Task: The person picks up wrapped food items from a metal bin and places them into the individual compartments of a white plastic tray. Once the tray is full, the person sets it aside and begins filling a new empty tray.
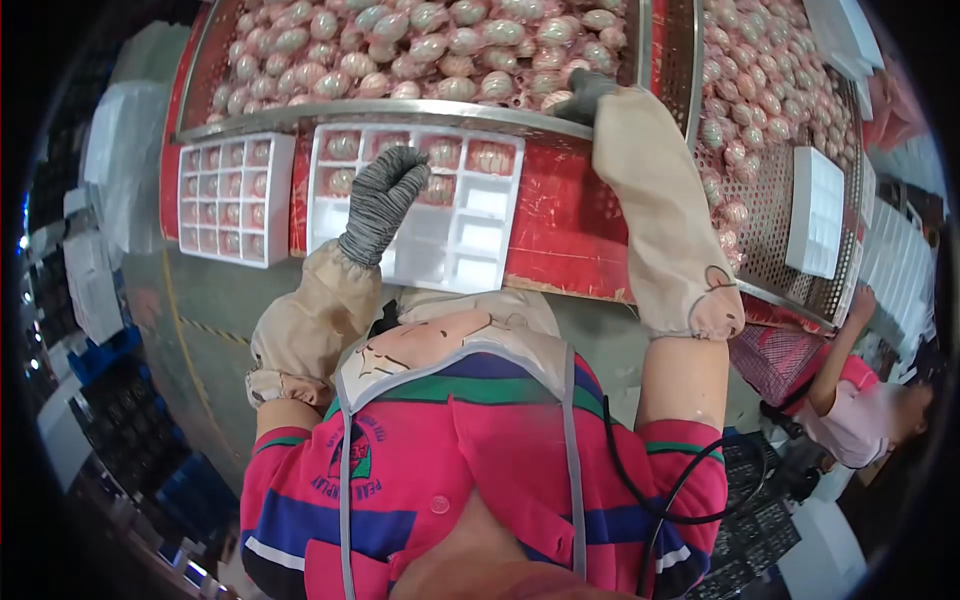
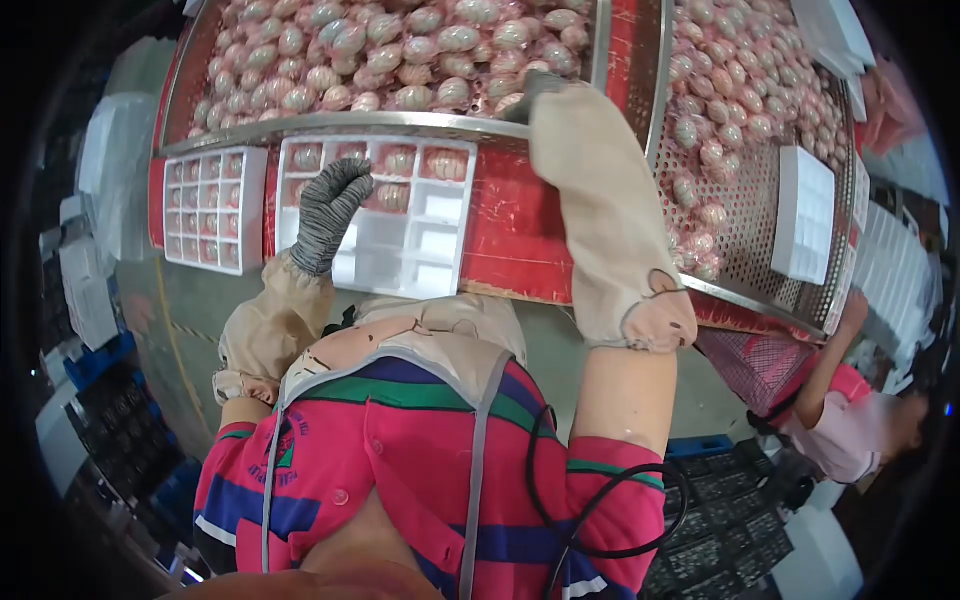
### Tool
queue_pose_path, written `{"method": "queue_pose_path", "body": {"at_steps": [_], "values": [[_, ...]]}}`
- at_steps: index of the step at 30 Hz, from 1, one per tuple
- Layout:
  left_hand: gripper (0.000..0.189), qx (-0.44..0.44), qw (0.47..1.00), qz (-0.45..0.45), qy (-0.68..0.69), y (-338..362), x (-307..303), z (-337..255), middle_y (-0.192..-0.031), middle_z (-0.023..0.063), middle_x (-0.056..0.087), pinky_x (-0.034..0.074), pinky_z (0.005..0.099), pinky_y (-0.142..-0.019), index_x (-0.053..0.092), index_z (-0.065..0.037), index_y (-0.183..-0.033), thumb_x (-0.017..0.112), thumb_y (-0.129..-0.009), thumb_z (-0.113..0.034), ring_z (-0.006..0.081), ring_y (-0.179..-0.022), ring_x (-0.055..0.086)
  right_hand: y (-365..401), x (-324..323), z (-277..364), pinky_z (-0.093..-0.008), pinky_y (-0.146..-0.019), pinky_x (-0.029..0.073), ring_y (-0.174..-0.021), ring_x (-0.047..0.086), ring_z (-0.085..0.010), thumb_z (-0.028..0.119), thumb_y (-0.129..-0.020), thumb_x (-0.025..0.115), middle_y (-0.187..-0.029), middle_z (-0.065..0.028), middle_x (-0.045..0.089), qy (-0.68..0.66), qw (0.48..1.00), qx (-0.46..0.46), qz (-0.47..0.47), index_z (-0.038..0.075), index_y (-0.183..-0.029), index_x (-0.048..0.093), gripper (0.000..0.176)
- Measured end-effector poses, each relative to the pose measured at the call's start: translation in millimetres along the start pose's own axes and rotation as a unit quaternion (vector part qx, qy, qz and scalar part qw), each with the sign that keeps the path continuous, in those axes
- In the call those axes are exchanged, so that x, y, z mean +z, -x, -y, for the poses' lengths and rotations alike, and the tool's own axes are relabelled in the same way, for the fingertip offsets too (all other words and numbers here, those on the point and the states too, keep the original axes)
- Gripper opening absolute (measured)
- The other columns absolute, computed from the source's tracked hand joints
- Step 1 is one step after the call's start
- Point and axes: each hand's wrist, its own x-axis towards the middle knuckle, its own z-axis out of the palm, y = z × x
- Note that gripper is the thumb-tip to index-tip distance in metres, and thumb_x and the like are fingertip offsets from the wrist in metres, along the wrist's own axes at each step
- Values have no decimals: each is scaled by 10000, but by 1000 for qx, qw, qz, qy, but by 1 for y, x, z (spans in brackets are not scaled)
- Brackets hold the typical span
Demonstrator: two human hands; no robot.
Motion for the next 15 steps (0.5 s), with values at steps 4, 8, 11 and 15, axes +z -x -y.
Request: {"method": "queue_pose_path", "body": {"at_steps": [4, 8, 11, 15], "values": [[141, -93, 991, -17, 91, 8, -27, 21, -835, 30, 613, 489, 230, -646, 627, -5, -999, 599, -869, -50, 86, -714, 564, -21, 15, -24, -359, -811, 491, -950, 627, -257, 395, -701, 764, -1042, -157, 649, -17, 997, -16, 71, 48, -1193, 546, 640], [155, -75, 988, -4, 132, 9, -24, 37, -790, 36, 599, 480, 225, -597, 617, -2, -1009, 594, -870, -66, 89, -679, 556, -32, 27, -47, -316, -699, 498, -799, 606, -174, 190, -761, 735, -927, -86, 649, -159, 983, -90, 23, 35, -1086, 620, 379], [169, -56, 989, 41, 132, 1, -14, 39, -833, 31, 617, 484, 234, -668, 612, 1, -1016, 605, -865, -73, 89, -725, 564, -9, 26, -48, -292, -587, 505, -645, 576, -127, 135, -808, 658, -847, -60, 647, -370, 926, -34, -71, 28, -995, 643, 216], [248, -16, 990, 100, 100, -13, -3, 36, -965, 46, 631, 486, 262, -781, 588, -10, -1099, 617, -862, -75, 101, -874, 571, 94, 3, 24, -243, -529, 486, -603, 559, -98, 60, -832, 625, -823, -38, 633, -525, 825, 32, -207, 31, -974, 635, 146]]}}
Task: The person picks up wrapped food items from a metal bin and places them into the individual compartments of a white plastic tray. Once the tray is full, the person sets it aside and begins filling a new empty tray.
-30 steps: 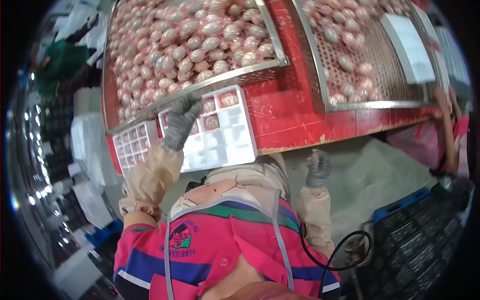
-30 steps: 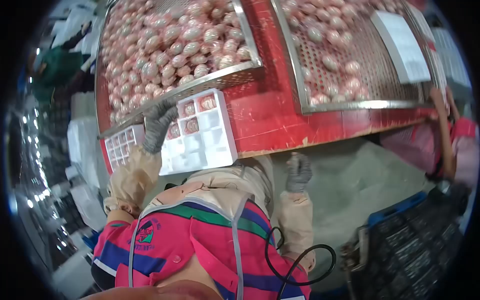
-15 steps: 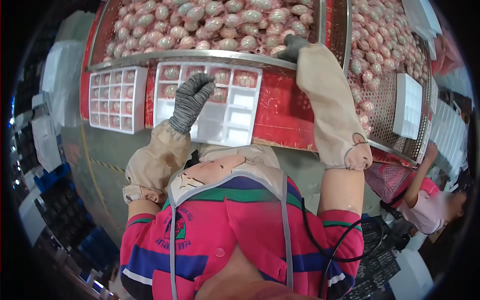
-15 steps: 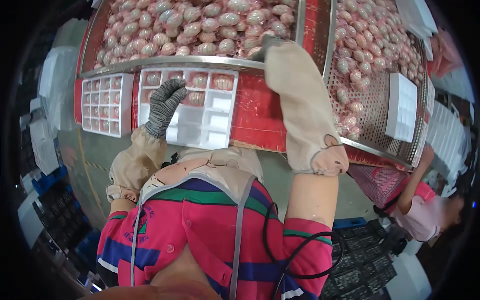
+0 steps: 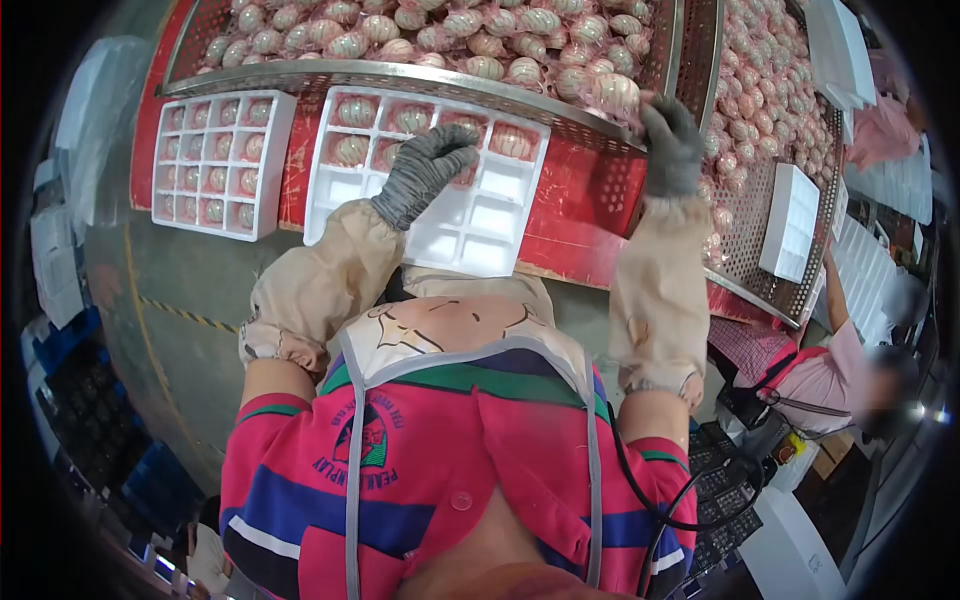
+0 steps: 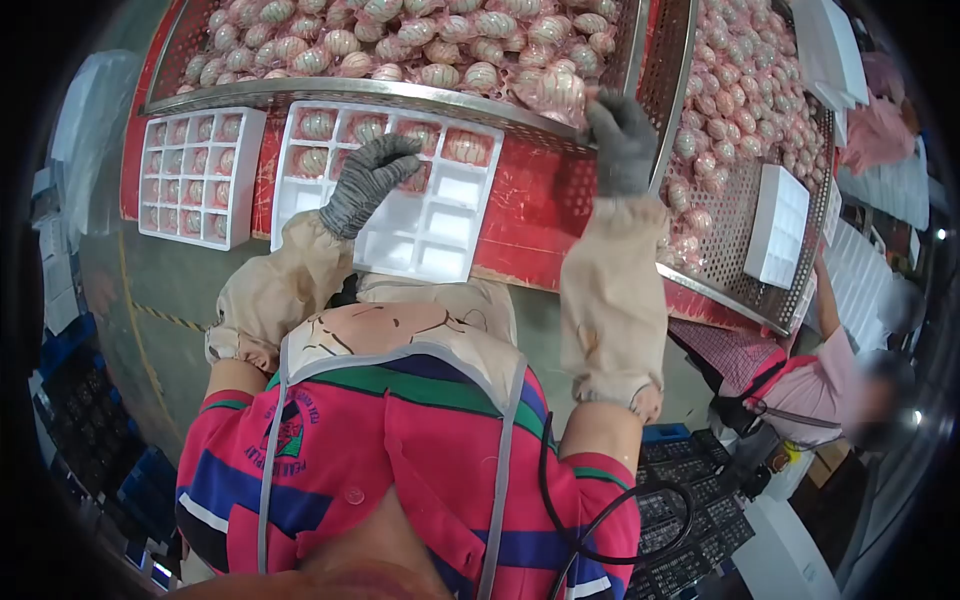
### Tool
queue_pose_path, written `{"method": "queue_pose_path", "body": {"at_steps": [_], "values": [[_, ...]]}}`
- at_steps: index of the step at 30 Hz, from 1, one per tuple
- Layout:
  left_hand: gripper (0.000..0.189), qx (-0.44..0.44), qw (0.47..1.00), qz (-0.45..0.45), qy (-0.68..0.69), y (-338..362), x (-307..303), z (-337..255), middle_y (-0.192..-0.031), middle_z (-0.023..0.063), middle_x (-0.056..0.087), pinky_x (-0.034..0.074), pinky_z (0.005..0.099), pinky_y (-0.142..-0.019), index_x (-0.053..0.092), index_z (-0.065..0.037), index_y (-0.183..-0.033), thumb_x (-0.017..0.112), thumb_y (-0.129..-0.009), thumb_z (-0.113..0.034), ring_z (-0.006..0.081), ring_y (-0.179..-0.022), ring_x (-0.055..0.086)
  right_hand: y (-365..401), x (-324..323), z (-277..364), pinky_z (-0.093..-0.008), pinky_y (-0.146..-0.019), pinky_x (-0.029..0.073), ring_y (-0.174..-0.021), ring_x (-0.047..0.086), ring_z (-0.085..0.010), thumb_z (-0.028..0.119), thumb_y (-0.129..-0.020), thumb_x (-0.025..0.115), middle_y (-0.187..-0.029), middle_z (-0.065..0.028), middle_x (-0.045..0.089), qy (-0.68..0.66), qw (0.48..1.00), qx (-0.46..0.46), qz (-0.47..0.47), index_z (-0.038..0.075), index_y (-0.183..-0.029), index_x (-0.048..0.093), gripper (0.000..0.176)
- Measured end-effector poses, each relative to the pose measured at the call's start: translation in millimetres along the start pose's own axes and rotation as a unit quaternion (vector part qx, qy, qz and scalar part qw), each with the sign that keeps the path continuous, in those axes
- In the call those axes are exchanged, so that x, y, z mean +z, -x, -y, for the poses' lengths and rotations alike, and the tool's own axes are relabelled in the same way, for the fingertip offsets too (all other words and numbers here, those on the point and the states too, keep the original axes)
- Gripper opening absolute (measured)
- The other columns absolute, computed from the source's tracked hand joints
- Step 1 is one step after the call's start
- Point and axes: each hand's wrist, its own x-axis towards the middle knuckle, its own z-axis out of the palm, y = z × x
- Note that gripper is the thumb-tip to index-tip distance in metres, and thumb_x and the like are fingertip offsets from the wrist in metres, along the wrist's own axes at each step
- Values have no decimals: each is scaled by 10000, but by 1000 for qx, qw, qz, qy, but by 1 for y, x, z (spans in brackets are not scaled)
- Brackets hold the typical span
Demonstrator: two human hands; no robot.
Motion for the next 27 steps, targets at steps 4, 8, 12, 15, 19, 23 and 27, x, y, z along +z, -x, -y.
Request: {"method": "queue_pose_path", "body": {"at_steps": [4, 8, 12, 15, 19, 23, 27], "values": [[436, -73, 982, 134, 111, -13, 3, 2, -1082, 59, 608, 493, 300, -787, 515, -50, -1237, 664, -831, -100, 133, -985, 573, 62, 21, -39, -241, -539, 497, -621, 571, -102, 26, -858, 596, -830, -46, 621, -80, 993, -54, 67, 32, -992, 611, 135], [468, -104, 978, 163, 75, -19, 7, 15, -941, 12, 570, 486, 283, -690, 531, -63, -1215, 712, -784, -101, 123, -846, 562, 76, 47, -115, -253, -577, 501, -677, 586, -107, 39, -865, 586, -868, -56, 628, -21, 994, -3, 104, 33, -1054, 579, 189], [456, -7, 972, 146, -182, -24, 9, 37, -808, 17, 548, 487, 284, -659, 572, -95, -1169, 721, -738, -117, 138, -709, 534, 75, 45, -119, -328, -684, 512, -759, 632, -217, 136, -834, 629, -895, -119, 638, 210, 965, -97, 125, 40, -1123, 553, 313], [398, 20, 934, 134, -332, -24, 16, 33, -811, 96, 595, 505, 349, -696, 602, -128, -1114, 687, -728, -168, 227, -752, 603, 73, 44, -113, -344, -698, 510, -769, 637, -242, 193, -819, 655, -866, -128, 628, 341, 907, -185, 162, 52, -1111, 561, 339], [345, 110, 880, 129, -443, -25, 20, 35, -842, 84, 623, 501, 368, -675, 614, -96, -1053, 692, -728, -180, 234, -760, 616, 64, 52, -98, -372, -603, 503, -710, 645, -277, 293, -832, 639, -778, -112, 642, 496, 805, -257, 201, 72, -1023, 580, 297], [240, 76, 782, 181, -591, -26, 30, 10, -805, 93, 659, 503, 413, -668, 655, -110, -957, 635, -770, -257, 293, -751, 648, 61, 66, -84, -413, -497, 477, -626, 643, -309, 280, -853, 578, -699, -118, 641, 613, 723, -189, 257, 55, -933, 565, 239], [161, 43, 714, 204, -669, -36, 41, 31, -796, 102, 690, 515, 436, -657, 701, -110, -884, 591, -783, -172, 270, -748, 676, 54, 78, -94, -464, -427, 448, -561, 639, -300, 154, -819, 529, -621, -151, 612, 629, 683, -182, 323, 10, -876, 539, 156]]}}
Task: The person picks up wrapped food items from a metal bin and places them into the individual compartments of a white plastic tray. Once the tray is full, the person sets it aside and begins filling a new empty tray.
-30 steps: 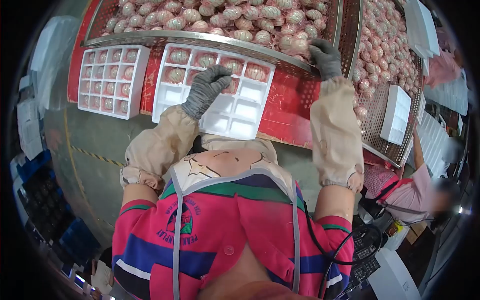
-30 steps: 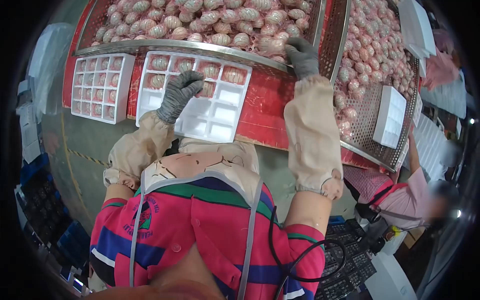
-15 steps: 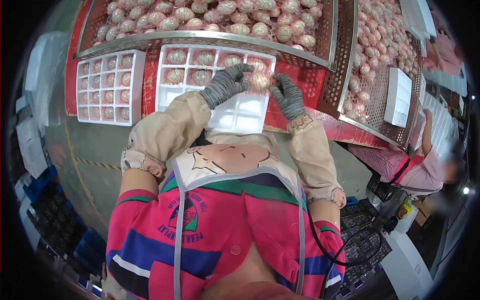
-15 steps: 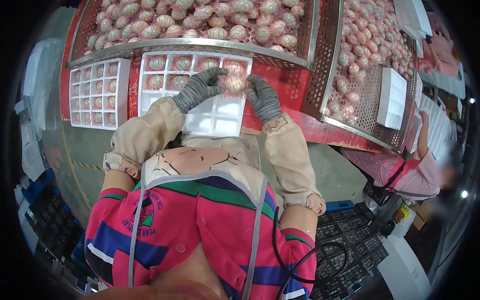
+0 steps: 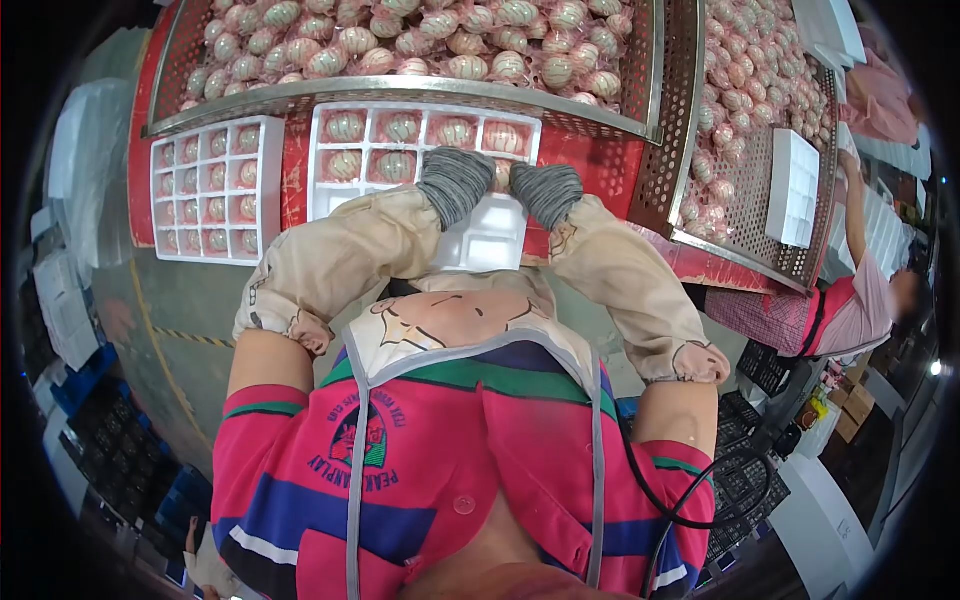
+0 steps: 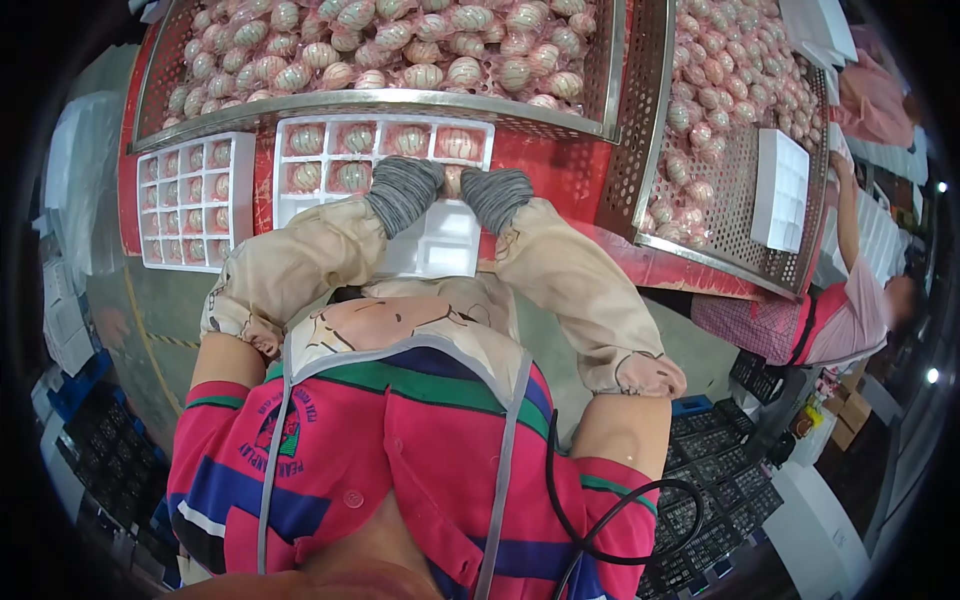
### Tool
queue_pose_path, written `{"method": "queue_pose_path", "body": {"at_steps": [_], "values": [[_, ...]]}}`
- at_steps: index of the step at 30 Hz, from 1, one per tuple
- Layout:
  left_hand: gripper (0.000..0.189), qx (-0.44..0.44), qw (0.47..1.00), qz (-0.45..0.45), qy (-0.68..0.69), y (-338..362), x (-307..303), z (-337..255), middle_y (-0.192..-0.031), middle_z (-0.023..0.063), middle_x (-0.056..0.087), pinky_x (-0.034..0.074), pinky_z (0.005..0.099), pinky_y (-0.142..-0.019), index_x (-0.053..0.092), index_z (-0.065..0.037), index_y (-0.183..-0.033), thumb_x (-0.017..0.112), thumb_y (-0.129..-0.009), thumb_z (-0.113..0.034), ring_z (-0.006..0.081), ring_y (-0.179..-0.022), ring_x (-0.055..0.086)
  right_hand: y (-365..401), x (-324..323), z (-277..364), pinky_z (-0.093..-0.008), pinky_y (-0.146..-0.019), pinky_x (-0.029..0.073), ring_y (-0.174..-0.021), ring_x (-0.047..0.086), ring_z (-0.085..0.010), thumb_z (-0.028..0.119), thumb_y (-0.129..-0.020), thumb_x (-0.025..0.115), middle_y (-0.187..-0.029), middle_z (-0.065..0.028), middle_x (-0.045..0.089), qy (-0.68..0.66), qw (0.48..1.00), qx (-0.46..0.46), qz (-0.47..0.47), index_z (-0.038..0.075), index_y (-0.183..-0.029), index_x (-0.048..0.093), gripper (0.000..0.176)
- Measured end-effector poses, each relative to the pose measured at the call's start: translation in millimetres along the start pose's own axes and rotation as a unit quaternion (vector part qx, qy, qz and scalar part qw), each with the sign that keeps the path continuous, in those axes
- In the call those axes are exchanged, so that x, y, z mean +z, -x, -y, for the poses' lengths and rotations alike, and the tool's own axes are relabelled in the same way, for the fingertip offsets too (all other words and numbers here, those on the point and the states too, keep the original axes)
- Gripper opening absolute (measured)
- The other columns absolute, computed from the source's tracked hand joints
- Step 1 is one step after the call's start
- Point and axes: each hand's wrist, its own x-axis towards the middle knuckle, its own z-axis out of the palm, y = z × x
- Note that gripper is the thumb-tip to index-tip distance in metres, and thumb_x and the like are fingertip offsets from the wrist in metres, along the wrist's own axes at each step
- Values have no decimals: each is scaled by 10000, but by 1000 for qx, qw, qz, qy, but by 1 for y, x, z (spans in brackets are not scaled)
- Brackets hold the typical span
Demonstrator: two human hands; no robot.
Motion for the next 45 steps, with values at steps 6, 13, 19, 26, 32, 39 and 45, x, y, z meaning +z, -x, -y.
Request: {"method": "queue_pose_path", "body": {"at_steps": [6, 13, 19, 26, 32, 39, 45], "values": [[190, -36, 997, 61, -39, -16, 11, -1, -834, 124, 696, 527, 423, -645, 703, -99, -886, 537, -828, -171, 268, -797, 685, -8, 1, 16, -484, -535, 494, -645, 651, -318, 133, -625, 750, -667, -160, 629, 75, 993, 77, 43, 22, -909, 557, 361], [205, 105, 957, -268, -39, -39, -104, 16, -924, 103, 663, 501, 438, -685, 639, -138, -937, 588, -778, -257, 301, -837, 639, -18, -37, 17, -431, -710, 508, -844, 660, -304, 262, -761, 682, -891, -133, 677, -95, 973, 138, 159, 82, -1064, 602, 361], [243, -12, 960, -263, -90, -139, -142, 73, -935, 90, 626, 477, 354, -638, 593, -89, -1030, 616, -814, -198, 216, -798, 583, 18, -11, 11, -429, -691, 498, -828, 645, -317, 398, -903, 480, -915, -184, 659, -121, 982, 142, 13, 85, -1059, 600, 370], [303, -33, 696, -136, 704, -110, -158, 77, -1070, 74, 580, 480, 406, -708, 572, -118, -1132, 584, -851, -232, 199, -951, 528, 90, 46, 15, -415, -683, 508, -800, 649, -317, 333, -860, 590, -892, -167, 662, -303, 916, 131, -229, 97, -1133, 600, 361], [160, 3, 743, -188, 642, -19, -124, 50, -782, 71, 639, 472, 261, -609, 621, -45, -909, 655, -820, -173, 134, -692, 602, 97, 49, 18, -274, -561, 492, -618, 589, -117, 161, -862, 634, -694, -56, 608, -611, 723, 251, -201, 67, -1112, 607, 268], [165, -85, 764, -19, 639, 52, 8, 0, -665, -14, 591, 398, 210, -445, 612, -67, -907, 646, -860, -221, 66, -531, 545, 106, 25, 33, -228, -527, 453, -597, 522, -51, 158, -888, 606, -683, 12, 562, -592, 730, 213, -267, 47, -1147, 591, 282], [108, -103, 788, -19, 607, 49, 15, -1, -659, 27, 585, 460, 260, -488, 606, -35, -844, 617, -853, -142, 105, -575, 564, 92, 19, 41, -276, -537, 449, -573, 538, -103, 191, -831, 667, -628, -29, 532, -410, 875, 181, -184, 81, -1185, 570, 383]]}}
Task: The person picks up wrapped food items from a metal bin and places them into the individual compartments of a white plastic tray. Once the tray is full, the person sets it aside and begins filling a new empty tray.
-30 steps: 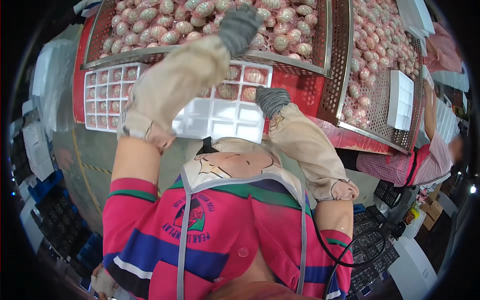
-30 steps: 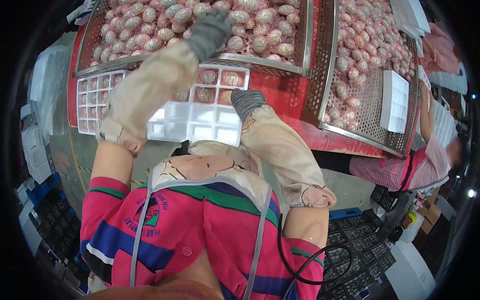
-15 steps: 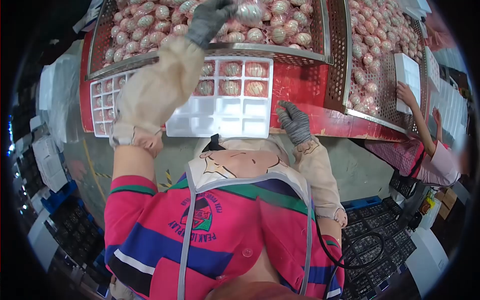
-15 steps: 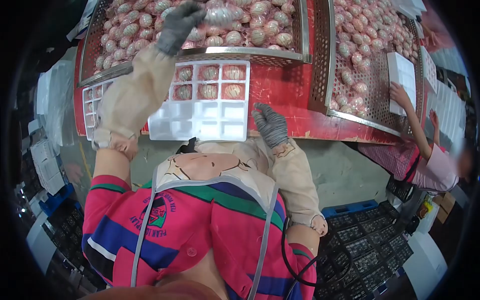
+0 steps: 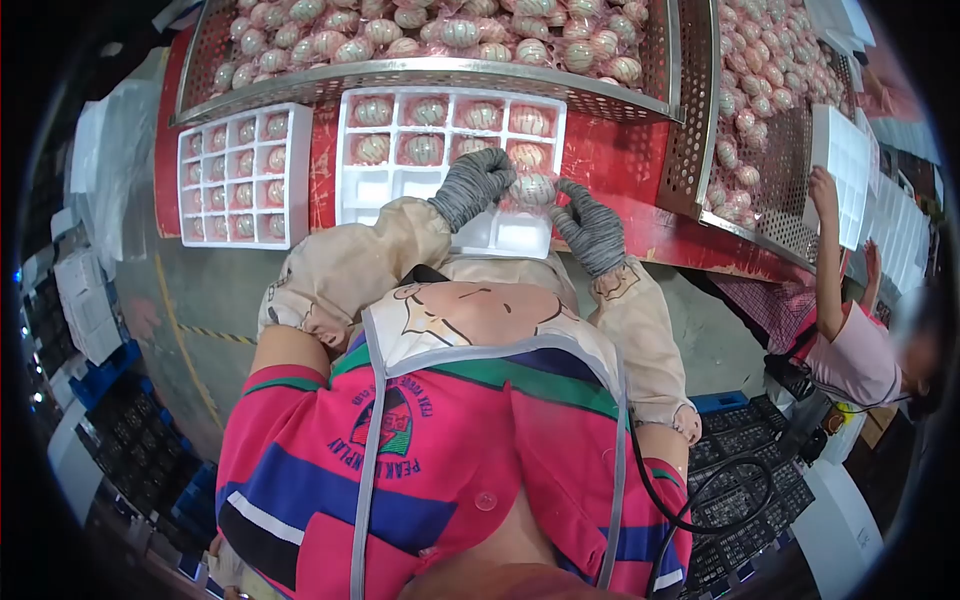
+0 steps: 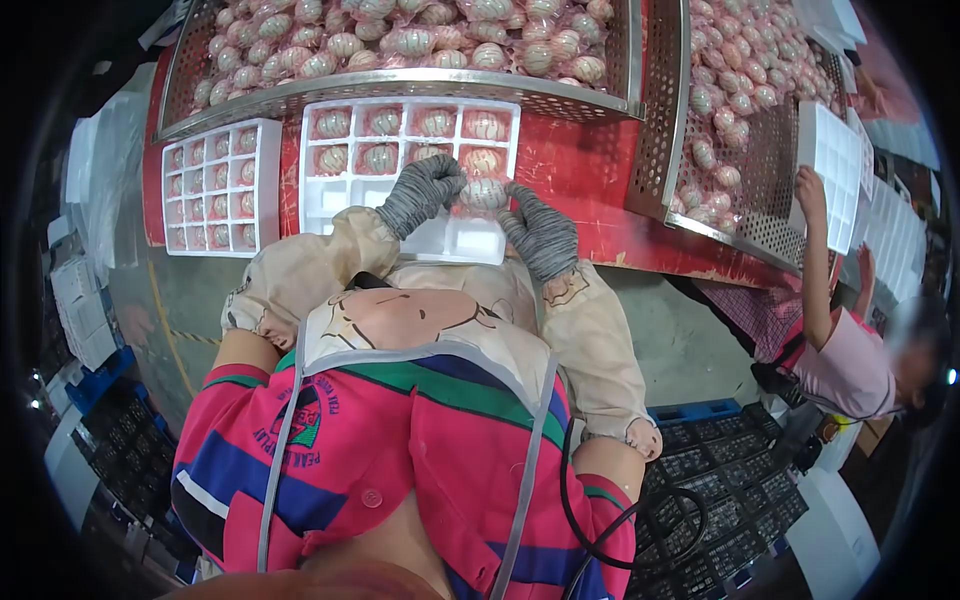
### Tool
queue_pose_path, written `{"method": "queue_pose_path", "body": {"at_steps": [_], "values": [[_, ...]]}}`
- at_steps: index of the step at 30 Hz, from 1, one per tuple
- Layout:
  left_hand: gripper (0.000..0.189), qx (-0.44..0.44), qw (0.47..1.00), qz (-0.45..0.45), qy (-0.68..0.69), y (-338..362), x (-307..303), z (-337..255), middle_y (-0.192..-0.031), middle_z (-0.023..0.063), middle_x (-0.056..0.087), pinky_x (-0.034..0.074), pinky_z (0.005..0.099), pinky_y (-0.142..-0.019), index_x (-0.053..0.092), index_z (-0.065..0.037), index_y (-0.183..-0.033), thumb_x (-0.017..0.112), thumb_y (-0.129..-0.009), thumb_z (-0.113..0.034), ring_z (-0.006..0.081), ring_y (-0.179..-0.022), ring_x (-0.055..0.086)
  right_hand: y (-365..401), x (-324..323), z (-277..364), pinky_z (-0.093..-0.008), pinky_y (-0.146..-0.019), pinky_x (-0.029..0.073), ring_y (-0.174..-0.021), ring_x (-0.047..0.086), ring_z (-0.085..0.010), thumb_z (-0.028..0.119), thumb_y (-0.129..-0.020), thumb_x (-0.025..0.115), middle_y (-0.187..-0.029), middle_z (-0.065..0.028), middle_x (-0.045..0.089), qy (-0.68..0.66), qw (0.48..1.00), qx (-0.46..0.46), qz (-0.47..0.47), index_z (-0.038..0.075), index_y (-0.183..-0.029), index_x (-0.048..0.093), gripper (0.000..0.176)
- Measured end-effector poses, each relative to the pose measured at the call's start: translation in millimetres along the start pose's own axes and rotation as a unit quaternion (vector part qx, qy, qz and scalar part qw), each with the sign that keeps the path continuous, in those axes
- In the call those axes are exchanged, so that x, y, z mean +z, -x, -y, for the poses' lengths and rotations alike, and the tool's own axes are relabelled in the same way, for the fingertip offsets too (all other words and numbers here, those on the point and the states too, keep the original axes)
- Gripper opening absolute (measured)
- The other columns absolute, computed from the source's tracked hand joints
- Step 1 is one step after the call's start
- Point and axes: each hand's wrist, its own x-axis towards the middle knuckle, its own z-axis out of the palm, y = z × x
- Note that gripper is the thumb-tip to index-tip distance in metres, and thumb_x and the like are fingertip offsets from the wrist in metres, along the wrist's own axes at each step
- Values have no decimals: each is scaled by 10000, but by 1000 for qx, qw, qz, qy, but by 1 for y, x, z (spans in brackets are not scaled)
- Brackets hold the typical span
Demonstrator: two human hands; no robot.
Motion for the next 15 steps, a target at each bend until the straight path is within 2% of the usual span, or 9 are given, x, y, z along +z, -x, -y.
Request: {"method": "queue_pose_path", "body": {"at_steps": [2, 6, 7, 9, 10, 11, 12, 13, 15], "values": [[112, 5, 1000, -4, -17, -3, -1, 1, -661, 27, 585, 465, 263, -498, 607, -30, -846, 614, -855, -142, 106, -570, 559, -3, 4, 0, -295, -542, 452, -570, 554, -146, 248, -826, 667, -623, -42, 535, 104, 994, -30, 18, 101, -1215, 548, 433], [133, -18, 1000, -10, -1, 19, -4, -27, -703, 46, 608, 489, 269, -594, 619, -17, -874, 614, -859, -150, 122, -637, 579, -2, 3, 4, -338, -556, 479, -600, 603, -195, 361, -815, 656, -647, -59, 582, 88, 996, -21, 25, 127, -1223, 527, 488], [143, -23, 1000, -13, 4, 29, -2, -35, -727, 61, 622, 496, 272, -631, 626, -17, -891, 619, -859, -156, 136, -678, 599, 5, 0, 6, -331, -553, 483, -626, 609, -186, 376, -825, 648, -693, -57, 590, 34, 999, 3, 20, 123, -1233, 519, 497], [155, 188, 964, -94, -164, 26, 3, -5, -795, 96, 642, 503, 291, -699, 638, -29, -922, 659, -837, -158, 188, -760, 630, -15, -24, 14, -324, -550, 487, -652, 614, -178, 391, -835, 639, -738, -54, 598, -5, 999, -9, -31, 119, -1243, 512, 507], [180, 333, 913, -89, -220, 26, 0, -11, -866, 120, 650, 510, 309, -724, 646, -39, -966, 686, -812, -124, 232, -805, 642, -16, -29, 17, -323, -546, 492, -714, 613, -178, 387, -842, 636, -829, -53, 598, -221, 970, 98, -25, 109, -1256, 496, 518], [194, 383, 904, -48, -186, 31, -1, -25, -899, 123, 654, 511, 316, -733, 648, -36, -984, 688, -798, -74, 243, -800, 639, -7, -24, 15, -321, -543, 497, -777, 613, -178, 383, -849, 633, -921, -52, 598, -431, 877, 211, -1, 99, -1270, 481, 530], [189, 375, 911, -12, -172, 42, 0, -38, -902, 125, 655, 510, 311, -728, 649, -31, -987, 679, -803, -63, 237, -803, 640, 0, -22, -1, -311, -661, 519, -932, 589, -199, 333, -833, 666, -1115, -51, 563, -513, 842, 166, 14, 87, -1308, 439, 581], [185, 369, 914, 40, -162, 47, 1, -46, -905, 127, 656, 510, 305, -722, 650, -27, -989, 670, -808, -53, 230, -805, 642, 15, -16, -7, -311, -661, 519, -932, 589, -199, 333, -833, 666, -1115, -51, 563, -528, 828, 187, -3, 87, -1308, 439, 581], [159, 346, 925, 98, -124, 41, 21, -45, -881, 111, 656, 504, 293, -719, 652, -22, -973, 655, -816, -48, 207, -784, 635, 30, -25, -26, -285, -796, 495, -1034, 554, -187, 266, -810, 693, -1168, -58, 558, -509, 858, 16, 65, 88, -1334, 415, 619]]}}
